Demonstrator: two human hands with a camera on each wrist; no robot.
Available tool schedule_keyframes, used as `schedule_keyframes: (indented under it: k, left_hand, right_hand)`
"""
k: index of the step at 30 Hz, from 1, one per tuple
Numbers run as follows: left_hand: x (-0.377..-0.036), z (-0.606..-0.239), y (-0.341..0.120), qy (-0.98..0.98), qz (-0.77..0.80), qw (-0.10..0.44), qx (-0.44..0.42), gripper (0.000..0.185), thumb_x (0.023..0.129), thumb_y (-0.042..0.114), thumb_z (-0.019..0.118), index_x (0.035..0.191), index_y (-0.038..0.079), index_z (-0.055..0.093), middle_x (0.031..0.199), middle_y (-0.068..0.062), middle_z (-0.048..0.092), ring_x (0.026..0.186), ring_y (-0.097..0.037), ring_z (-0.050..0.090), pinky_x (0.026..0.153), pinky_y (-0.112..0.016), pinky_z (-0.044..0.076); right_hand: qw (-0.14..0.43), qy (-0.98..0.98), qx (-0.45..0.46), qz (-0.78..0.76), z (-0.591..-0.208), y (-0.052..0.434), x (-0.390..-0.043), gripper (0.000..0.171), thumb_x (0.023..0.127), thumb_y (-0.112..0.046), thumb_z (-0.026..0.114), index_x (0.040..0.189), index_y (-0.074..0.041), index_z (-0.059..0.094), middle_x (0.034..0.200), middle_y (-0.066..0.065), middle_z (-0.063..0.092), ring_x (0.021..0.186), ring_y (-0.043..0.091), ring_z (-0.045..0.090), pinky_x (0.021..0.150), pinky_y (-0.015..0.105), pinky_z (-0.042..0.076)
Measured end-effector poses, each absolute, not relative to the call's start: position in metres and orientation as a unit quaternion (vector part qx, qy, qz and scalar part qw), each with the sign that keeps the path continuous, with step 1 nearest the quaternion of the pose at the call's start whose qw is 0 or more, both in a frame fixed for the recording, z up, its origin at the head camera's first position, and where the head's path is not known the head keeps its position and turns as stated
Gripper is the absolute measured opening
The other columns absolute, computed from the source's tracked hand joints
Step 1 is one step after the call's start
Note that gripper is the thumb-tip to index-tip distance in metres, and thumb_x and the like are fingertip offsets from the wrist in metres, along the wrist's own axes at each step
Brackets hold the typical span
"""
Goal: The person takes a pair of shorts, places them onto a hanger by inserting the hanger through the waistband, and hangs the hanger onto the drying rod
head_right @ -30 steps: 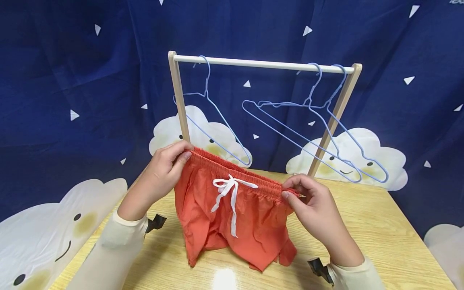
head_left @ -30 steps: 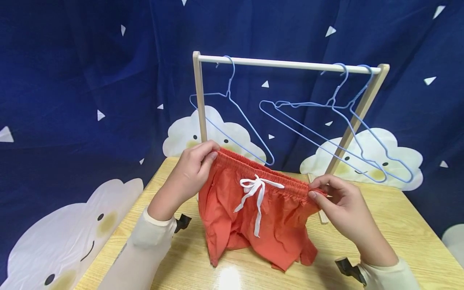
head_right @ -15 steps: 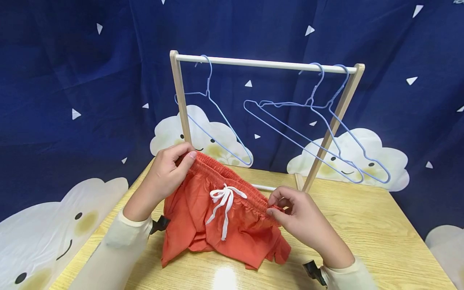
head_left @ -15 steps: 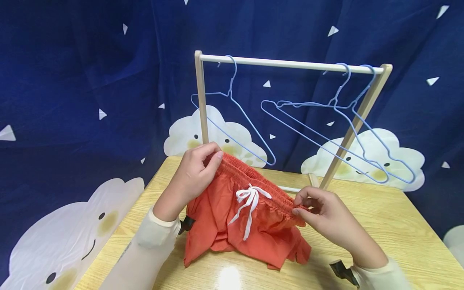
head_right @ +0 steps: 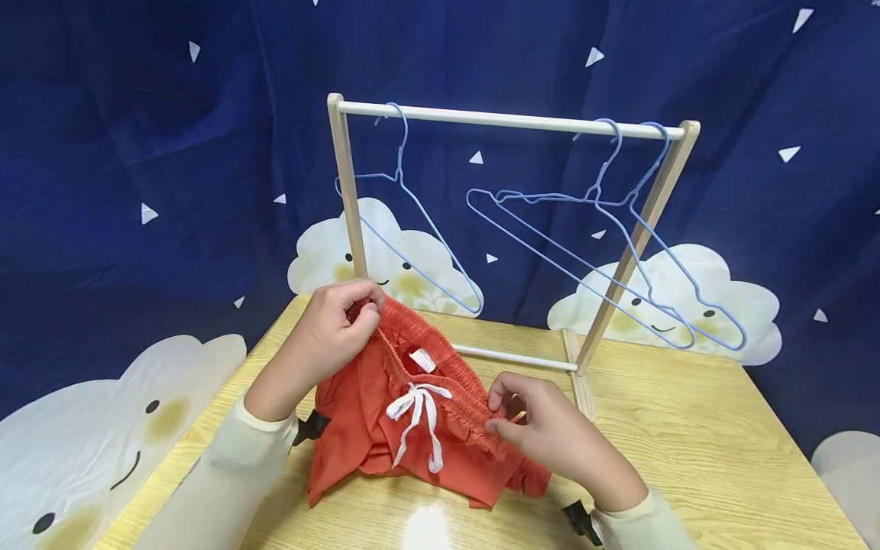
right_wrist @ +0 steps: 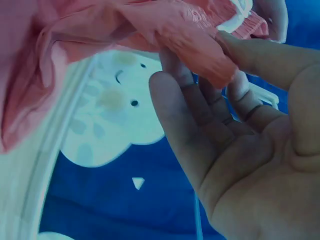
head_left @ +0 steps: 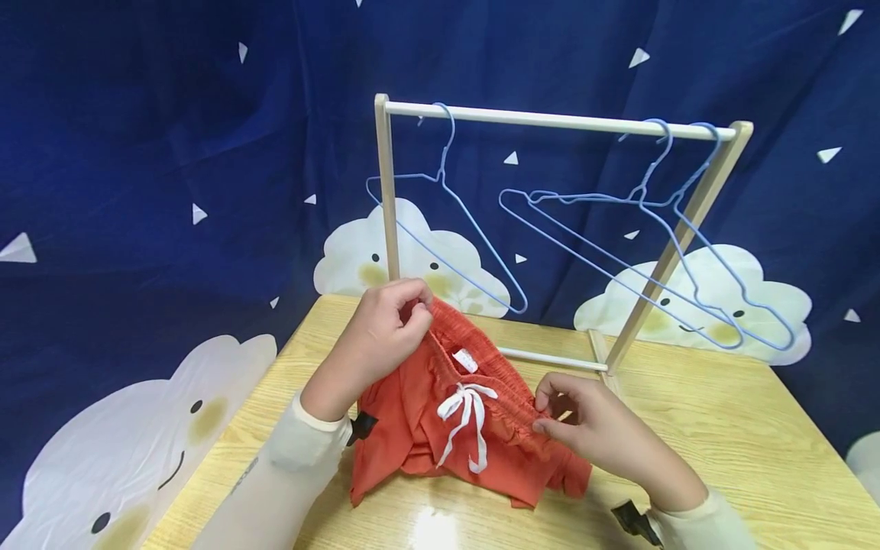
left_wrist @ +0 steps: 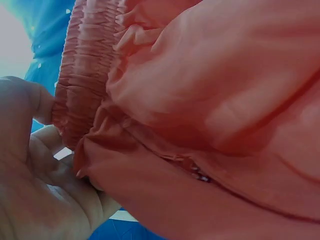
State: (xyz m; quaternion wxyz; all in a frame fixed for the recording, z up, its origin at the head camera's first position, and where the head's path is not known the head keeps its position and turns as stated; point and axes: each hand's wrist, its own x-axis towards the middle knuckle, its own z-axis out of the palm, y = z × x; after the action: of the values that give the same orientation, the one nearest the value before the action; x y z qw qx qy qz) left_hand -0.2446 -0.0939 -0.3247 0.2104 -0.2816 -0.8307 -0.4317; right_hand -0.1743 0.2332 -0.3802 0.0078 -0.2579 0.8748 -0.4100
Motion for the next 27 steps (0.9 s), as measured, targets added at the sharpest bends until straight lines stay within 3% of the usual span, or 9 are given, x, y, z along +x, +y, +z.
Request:
schedule_keyframes:
  k: [8, 14, 18, 21, 24, 27]
  left_hand:
    - [-0.245, -0.326, -0.094, -0.846, -0.417, 0.158, -0.291, 0.024, 0.096, 0.008, 0.050, 0.089, 0.014, 0.073, 0.079, 0.002, 0.060, 0.067, -0.017, 0.055, 0.063, -0.035, 0.051]
    - [-0.245, -0.327, -0.091, -0.854, -0.407, 0.126, -0.299, 0.023, 0.096, 0.008, 0.051, 0.089, 0.015, 0.071, 0.078, 0.002, 0.059, 0.064, -0.016, 0.054, 0.062, -0.033, 0.049]
    - [-0.246, -0.327, -0.090, -0.858, -0.395, 0.113, -0.308, 0.021, 0.096, 0.008, 0.053, 0.084, 0.018, 0.067, 0.075, 0.002, 0.055, 0.064, -0.015, 0.051, 0.062, -0.032, 0.046]
    - [-0.246, -0.327, -0.089, -0.862, -0.385, 0.108, -0.312, 0.021, 0.096, 0.008, 0.054, 0.081, 0.020, 0.064, 0.075, 0.002, 0.054, 0.066, -0.014, 0.050, 0.063, -0.032, 0.044]
    - [-0.246, -0.327, -0.090, -0.865, -0.378, 0.105, -0.313, 0.021, 0.096, 0.009, 0.054, 0.081, 0.021, 0.064, 0.075, 0.002, 0.055, 0.068, -0.015, 0.052, 0.063, -0.031, 0.045]
    - [-0.246, -0.327, -0.093, -0.867, -0.374, 0.102, -0.312, 0.021, 0.097, 0.009, 0.055, 0.081, 0.021, 0.064, 0.076, 0.002, 0.056, 0.068, -0.015, 0.053, 0.063, -0.032, 0.045]
  right_hand:
    - [0.027, 0.884, -0.278, -0.376, -0.397, 0.220, -0.181, 0.033, 0.089, -0.006, 0.087, 0.101, -0.017, 0.059, 0.087, -0.006, 0.063, 0.081, 0.008, 0.067, 0.075, 0.027, 0.058]
    - [0.037, 0.881, -0.256, -0.397, -0.401, 0.220, -0.183, 0.042, 0.097, -0.030, 0.085, 0.122, -0.013, 0.056, 0.098, 0.003, 0.064, 0.094, 0.015, 0.068, 0.080, 0.028, 0.060]
    - [0.016, 0.866, -0.239, -0.440, -0.395, 0.223, -0.190, 0.042, 0.106, -0.024, 0.073, 0.139, -0.007, 0.052, 0.117, 0.010, 0.067, 0.111, 0.019, 0.070, 0.089, 0.028, 0.061]
    - [0.007, 0.841, -0.231, -0.490, -0.381, 0.226, -0.202, 0.041, 0.114, -0.021, 0.055, 0.150, -0.001, 0.046, 0.130, 0.018, 0.065, 0.119, 0.015, 0.069, 0.094, 0.027, 0.060]
    - [0.017, 0.812, -0.216, -0.542, -0.359, 0.226, -0.217, 0.049, 0.119, -0.030, 0.037, 0.156, 0.002, 0.039, 0.140, 0.021, 0.062, 0.124, 0.012, 0.069, 0.098, 0.029, 0.060]
    - [0.036, 0.796, -0.200, -0.570, -0.334, 0.219, -0.233, 0.064, 0.118, -0.046, 0.030, 0.160, 0.001, 0.036, 0.145, 0.018, 0.062, 0.125, 0.012, 0.070, 0.098, 0.030, 0.060]
